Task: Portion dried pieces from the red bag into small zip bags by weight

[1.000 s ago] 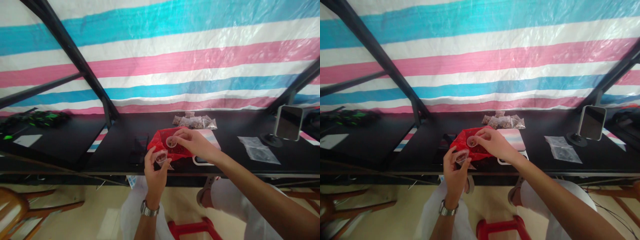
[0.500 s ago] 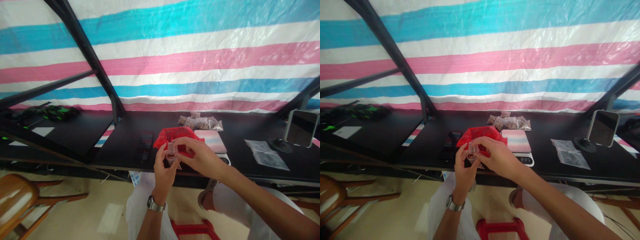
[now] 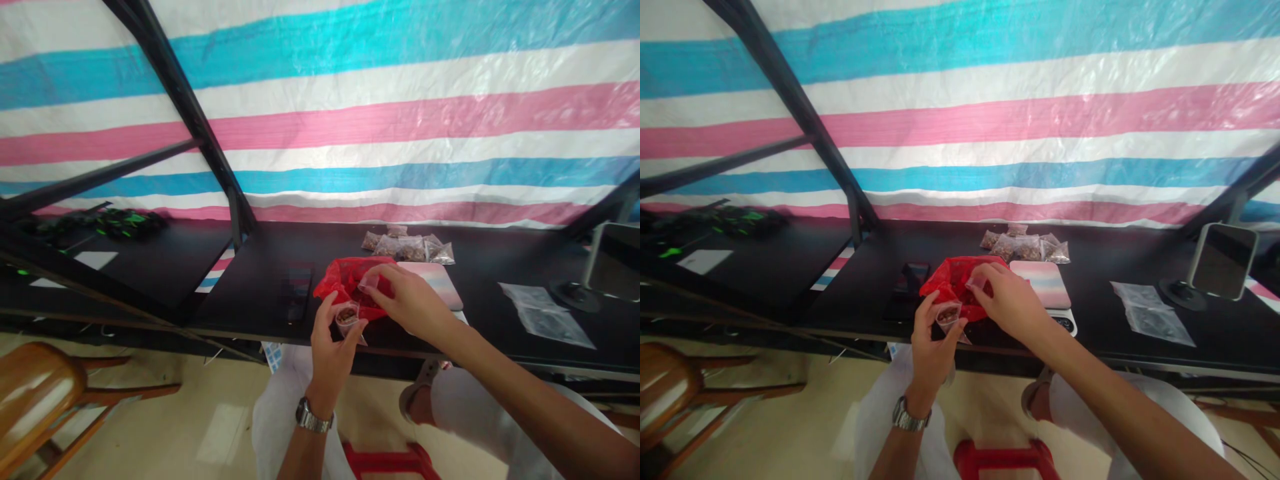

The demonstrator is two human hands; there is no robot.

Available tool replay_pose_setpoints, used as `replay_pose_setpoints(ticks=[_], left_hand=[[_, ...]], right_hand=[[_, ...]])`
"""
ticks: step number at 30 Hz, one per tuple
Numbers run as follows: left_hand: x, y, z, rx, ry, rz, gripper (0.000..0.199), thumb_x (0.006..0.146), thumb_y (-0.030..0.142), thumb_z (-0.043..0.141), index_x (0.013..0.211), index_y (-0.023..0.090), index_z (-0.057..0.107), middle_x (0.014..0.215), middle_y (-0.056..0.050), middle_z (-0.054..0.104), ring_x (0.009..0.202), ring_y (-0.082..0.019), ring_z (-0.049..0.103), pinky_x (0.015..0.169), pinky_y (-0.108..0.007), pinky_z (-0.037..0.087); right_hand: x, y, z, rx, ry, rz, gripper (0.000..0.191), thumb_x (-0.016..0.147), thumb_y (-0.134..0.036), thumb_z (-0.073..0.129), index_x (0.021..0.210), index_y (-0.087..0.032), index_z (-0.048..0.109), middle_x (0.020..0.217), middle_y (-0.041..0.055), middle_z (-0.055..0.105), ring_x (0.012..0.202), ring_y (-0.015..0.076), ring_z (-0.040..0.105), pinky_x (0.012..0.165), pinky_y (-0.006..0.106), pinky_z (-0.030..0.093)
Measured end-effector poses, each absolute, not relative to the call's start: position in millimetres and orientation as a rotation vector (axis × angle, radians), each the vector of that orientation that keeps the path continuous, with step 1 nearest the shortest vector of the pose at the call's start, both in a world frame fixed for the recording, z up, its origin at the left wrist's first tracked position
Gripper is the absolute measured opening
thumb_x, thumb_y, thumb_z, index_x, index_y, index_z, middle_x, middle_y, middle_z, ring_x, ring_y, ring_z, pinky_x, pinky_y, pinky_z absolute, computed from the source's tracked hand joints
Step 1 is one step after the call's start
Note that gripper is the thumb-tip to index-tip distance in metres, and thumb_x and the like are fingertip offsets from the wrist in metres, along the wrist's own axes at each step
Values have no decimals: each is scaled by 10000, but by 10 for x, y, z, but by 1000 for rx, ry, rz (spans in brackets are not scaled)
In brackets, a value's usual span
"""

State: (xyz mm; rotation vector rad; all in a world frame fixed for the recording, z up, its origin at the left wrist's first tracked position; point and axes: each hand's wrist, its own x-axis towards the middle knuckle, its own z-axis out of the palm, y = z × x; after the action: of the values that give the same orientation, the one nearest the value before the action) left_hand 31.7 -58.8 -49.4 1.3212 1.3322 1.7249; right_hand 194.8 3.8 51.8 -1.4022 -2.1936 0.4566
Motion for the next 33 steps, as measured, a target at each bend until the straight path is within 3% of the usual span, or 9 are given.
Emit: replay_pose_setpoints(ticks=[7, 12, 18, 27, 33], left_hand=[[305, -674, -519, 1416, 1406, 1436, 562, 888, 366, 830, 1396, 245, 620, 1138, -67, 823, 1064, -227, 790, 1002, -385, 603], [293, -695, -525, 1430, 1425, 1313, 573, 890, 371, 824, 1416, 270, 618, 1151, -54, 831, 1063, -228, 799, 992, -383, 612], [272, -677, -541, 1369, 1410, 1344, 587, 875, 386, 825, 1406, 256, 613, 1135, -54, 834, 1026, -212, 806, 921, -335, 628], [342, -663, -531, 1394, 1483, 1275, 574, 864, 399, 828, 1390, 257, 646, 1120, -49, 833, 1001, -222, 793, 919, -345, 613], [376, -679, -450, 1447, 1517, 1192, 434, 896, 390, 792, 1305, 267, 713, 981, -14, 833, 812, -197, 777, 772, -300, 606]], right_hand=[[1828, 199, 317, -1731, -2497, 252, 239, 1079, -267, 525, 1168, -208, 739, 1234, 126, 770, 995, 273, 744, 754, 330, 505], [1942, 282, 237, -1635, -2417, 388, 148, 1026, -300, 644, 1105, -240, 755, 1153, 80, 790, 1002, 272, 731, 788, 345, 519], [2023, 299, 284, -1723, -2410, 331, 154, 1040, -266, 620, 1118, -230, 748, 1188, 100, 773, 1023, 267, 725, 782, 328, 503], [2027, 316, 240, -1604, -2350, 578, 84, 975, -251, 702, 1008, -213, 769, 976, 64, 792, 852, 225, 705, 706, 311, 460], [2042, 228, 256, -1515, -2388, 632, 111, 957, -238, 700, 1030, -222, 782, 1008, 59, 812, 869, 221, 723, 720, 303, 463]])
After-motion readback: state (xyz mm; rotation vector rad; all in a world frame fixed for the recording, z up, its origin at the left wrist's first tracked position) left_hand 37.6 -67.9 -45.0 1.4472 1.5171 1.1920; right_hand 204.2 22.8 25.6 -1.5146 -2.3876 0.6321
